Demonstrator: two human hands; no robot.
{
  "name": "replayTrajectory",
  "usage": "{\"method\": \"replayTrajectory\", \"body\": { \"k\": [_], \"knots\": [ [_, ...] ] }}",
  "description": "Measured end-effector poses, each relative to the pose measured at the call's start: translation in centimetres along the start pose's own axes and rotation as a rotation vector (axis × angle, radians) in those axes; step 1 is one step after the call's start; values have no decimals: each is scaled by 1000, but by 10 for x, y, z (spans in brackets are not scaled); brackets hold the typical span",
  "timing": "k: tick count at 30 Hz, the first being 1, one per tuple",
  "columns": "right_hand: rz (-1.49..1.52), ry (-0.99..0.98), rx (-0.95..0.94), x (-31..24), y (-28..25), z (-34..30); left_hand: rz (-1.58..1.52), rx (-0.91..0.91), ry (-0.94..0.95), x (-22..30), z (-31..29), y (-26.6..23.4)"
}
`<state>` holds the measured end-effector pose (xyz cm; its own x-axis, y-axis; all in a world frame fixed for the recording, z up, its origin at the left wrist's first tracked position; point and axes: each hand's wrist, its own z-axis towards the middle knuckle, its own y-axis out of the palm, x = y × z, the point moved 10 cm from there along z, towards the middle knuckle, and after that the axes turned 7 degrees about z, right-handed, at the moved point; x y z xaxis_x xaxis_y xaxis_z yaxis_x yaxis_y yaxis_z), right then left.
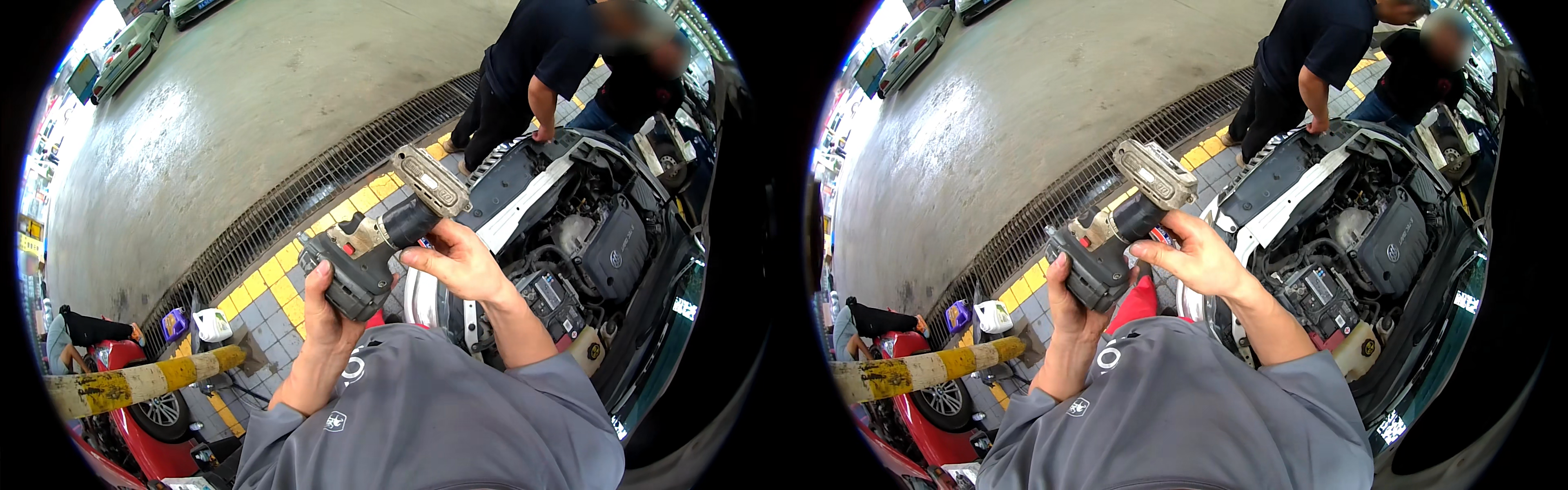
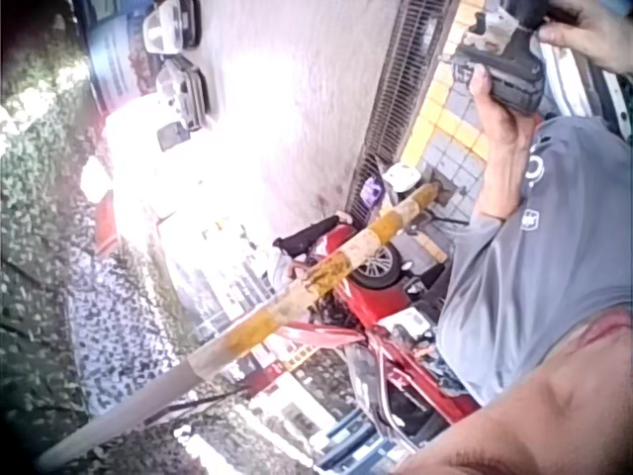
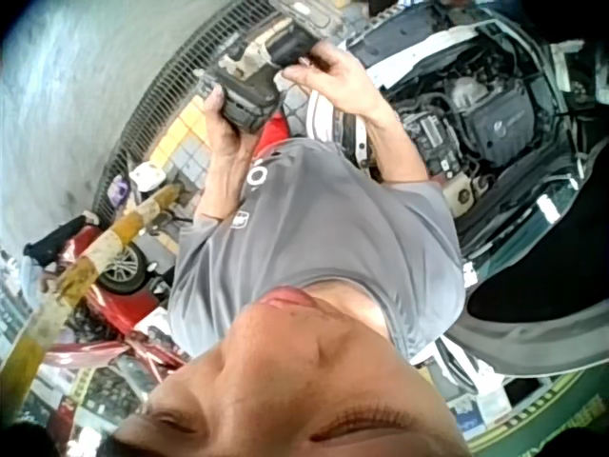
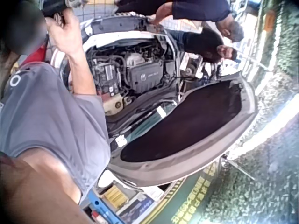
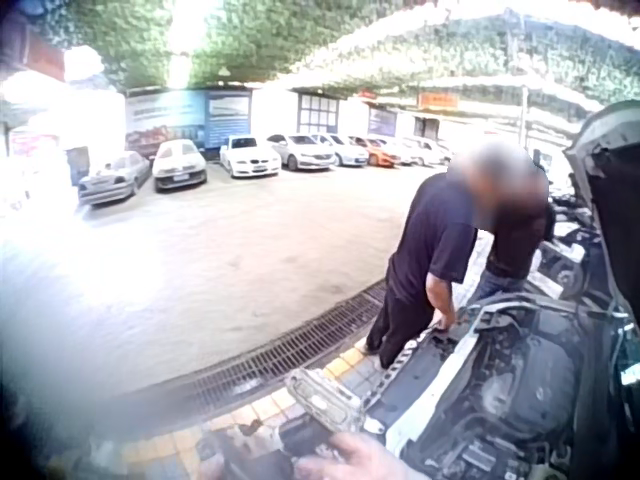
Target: The person holds a cordless power tool and repeatedly attaches and detaches a metal grinding attachment. They manipulate the tool's locking mechanism and the attachment's mounting interface, rotating the components to align them. The person does not use the tool on any surface during the clip.
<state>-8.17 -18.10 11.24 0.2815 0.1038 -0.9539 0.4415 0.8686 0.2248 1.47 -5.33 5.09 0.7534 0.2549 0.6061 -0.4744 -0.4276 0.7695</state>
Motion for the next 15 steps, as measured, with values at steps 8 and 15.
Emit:
{"method": "replayTrajectory", "body": {
  "k": [8, 15],
  "knots": [
    [-85, 110, -73, 10, -12, 3, -39, 14, -141, -11, -3, 1],
    [-68, -19, -110, -13, -4, 11, -183, -4, -353, -29, -4, 1]
  ]
}}
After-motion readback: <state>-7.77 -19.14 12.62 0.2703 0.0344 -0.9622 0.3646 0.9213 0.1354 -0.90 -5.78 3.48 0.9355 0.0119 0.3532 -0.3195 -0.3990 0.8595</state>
